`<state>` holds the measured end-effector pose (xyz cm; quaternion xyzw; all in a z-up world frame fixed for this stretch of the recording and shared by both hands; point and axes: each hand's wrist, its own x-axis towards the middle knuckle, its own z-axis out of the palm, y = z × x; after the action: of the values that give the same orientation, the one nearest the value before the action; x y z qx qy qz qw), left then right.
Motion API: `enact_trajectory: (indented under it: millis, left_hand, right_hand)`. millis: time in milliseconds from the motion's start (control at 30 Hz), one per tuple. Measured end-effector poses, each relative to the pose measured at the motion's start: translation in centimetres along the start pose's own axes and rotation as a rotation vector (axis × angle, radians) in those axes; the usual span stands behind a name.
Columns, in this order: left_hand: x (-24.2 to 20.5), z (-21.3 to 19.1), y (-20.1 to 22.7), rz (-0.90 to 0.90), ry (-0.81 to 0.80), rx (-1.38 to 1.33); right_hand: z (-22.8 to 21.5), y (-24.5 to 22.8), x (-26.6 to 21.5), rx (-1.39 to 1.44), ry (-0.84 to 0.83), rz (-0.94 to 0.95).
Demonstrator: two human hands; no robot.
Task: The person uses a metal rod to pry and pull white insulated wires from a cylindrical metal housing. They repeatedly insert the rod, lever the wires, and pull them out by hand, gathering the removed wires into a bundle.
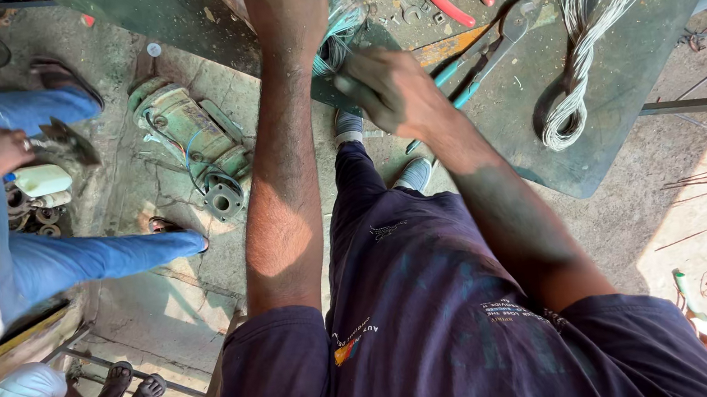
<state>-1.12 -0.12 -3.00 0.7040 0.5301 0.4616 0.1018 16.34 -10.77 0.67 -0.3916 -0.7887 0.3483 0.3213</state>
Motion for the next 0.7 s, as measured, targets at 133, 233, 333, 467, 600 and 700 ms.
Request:
enact_trajectory:
  millis: [133, 233, 333, 467, 600, 700]
  left_hand:
    - [0.6, 0.1, 0.3, -0.029, 0.031, -0.109]
    - [0.4, 0.4, 0.5, -0.061, 0.001, -0.379]
    - [0.5, -0.2, 0.2, -0.064, 0.060, -0.385]
    - [0.6, 0.5, 1.1, -0.130, 0.067, -0.455]
    - [1.0, -0.2, 1.0, -0.187, 0.059, -0.548]
    - [1.3, 0.1, 1.0, -0.170, 0.102, -0.553]
  right_hand:
    - [-3.4, 0.0, -5.5, 0.113, 0.046, 0.091]
    - [-7.7, -0.2, -10.5, 0.051, 0.231, 0.049]
    - [-10.8, 0.4, -12.1, 0.386, 0.881, 0.229]
    - [-11.2, 2.5, -8.1, 0.176, 1.132, 0.429]
    - [-5.2, 3.9, 1.5, 0.073, 0.846, 0.272]
    - [-1.4, 2.6, 7.1, -0.176, 0.698, 0.140]
